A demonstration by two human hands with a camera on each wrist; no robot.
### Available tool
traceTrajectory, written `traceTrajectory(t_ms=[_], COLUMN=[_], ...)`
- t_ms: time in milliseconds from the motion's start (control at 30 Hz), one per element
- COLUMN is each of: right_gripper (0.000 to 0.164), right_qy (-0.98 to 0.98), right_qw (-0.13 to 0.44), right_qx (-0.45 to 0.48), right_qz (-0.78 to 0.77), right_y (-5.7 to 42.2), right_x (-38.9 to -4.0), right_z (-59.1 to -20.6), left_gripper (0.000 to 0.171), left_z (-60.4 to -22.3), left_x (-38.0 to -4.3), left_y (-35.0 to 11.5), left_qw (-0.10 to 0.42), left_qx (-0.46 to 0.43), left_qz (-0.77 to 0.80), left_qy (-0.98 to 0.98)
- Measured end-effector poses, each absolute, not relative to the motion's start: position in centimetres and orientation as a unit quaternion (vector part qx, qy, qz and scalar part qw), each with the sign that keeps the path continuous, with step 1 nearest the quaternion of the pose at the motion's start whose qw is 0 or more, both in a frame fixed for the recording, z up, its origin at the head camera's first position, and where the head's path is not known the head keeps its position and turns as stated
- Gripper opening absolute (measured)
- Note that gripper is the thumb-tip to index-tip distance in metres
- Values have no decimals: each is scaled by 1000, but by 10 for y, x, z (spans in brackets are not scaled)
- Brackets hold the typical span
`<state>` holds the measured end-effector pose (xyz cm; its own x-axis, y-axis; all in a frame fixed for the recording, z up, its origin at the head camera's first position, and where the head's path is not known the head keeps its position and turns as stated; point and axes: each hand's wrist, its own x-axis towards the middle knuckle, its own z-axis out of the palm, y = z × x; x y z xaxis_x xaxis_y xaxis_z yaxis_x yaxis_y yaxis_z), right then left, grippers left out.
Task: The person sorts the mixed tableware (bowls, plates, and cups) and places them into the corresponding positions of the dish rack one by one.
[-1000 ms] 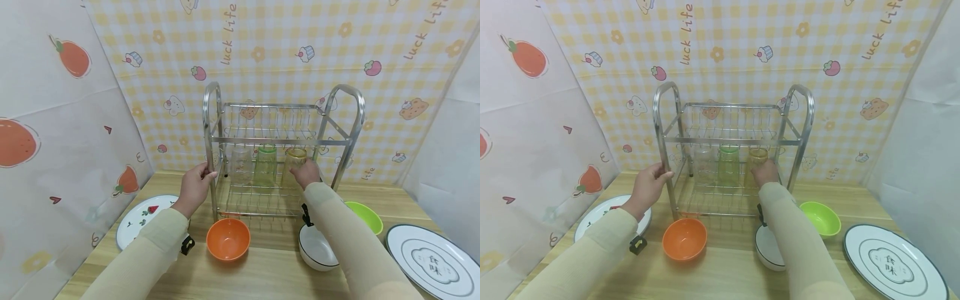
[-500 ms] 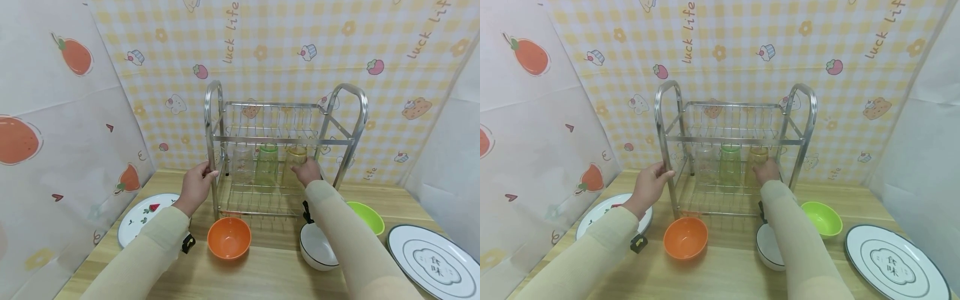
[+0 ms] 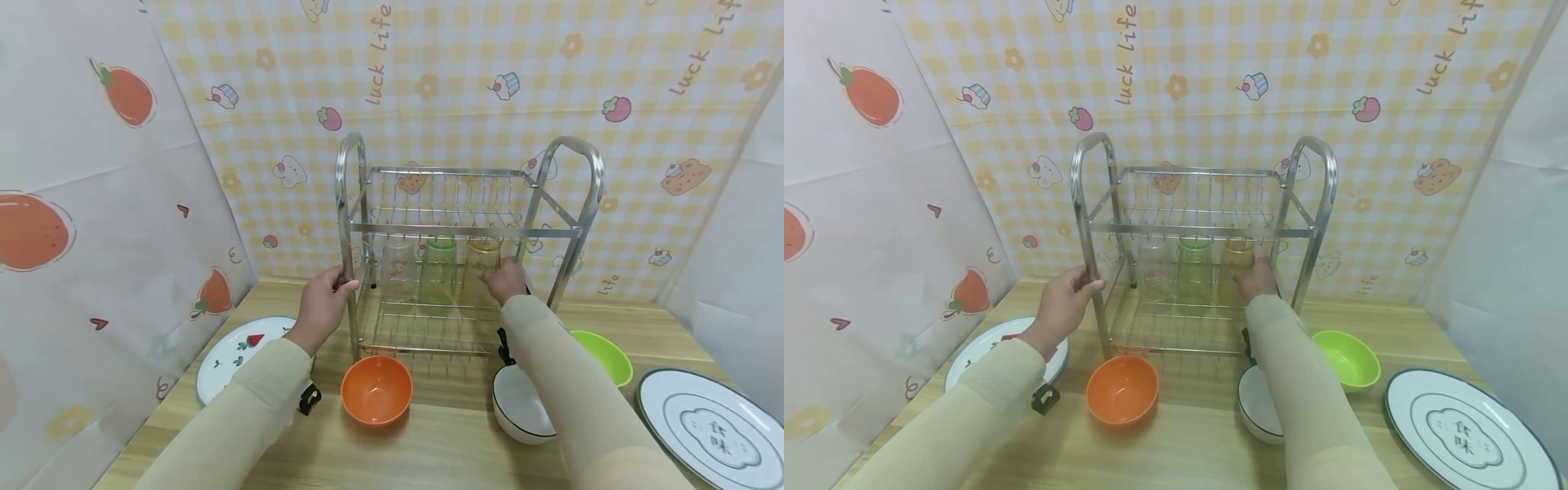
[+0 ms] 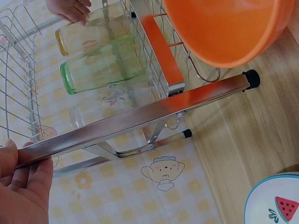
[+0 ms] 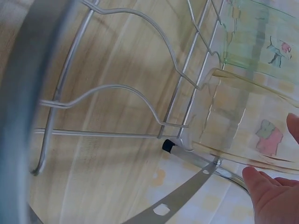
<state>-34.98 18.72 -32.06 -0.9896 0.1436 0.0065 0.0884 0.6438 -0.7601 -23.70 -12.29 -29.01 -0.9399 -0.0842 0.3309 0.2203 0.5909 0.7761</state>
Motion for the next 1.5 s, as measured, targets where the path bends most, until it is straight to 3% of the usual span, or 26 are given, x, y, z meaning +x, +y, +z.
traceTrajectory(t_ms=[367,967,1500], right_gripper=[77,65,70], right_qy=[-903,-913,-921], right_qw=[34,41,15], right_qx=[-76,-49,39], right_qz=[421,402,388], right_y=[192,197,188], right_x=[-348,-342,-300], right_z=[-321,-321,-305], left_gripper=[16,17,23], left_z=[-290,-291,-291], left_x=[-235,-235,-236], left_y=[-119,-120,-124], left_qw=[175,160,154], left_qx=[-44,-48,-48], left_qz=[-454,-459,-459], left_qy=[-872,-873,-874])
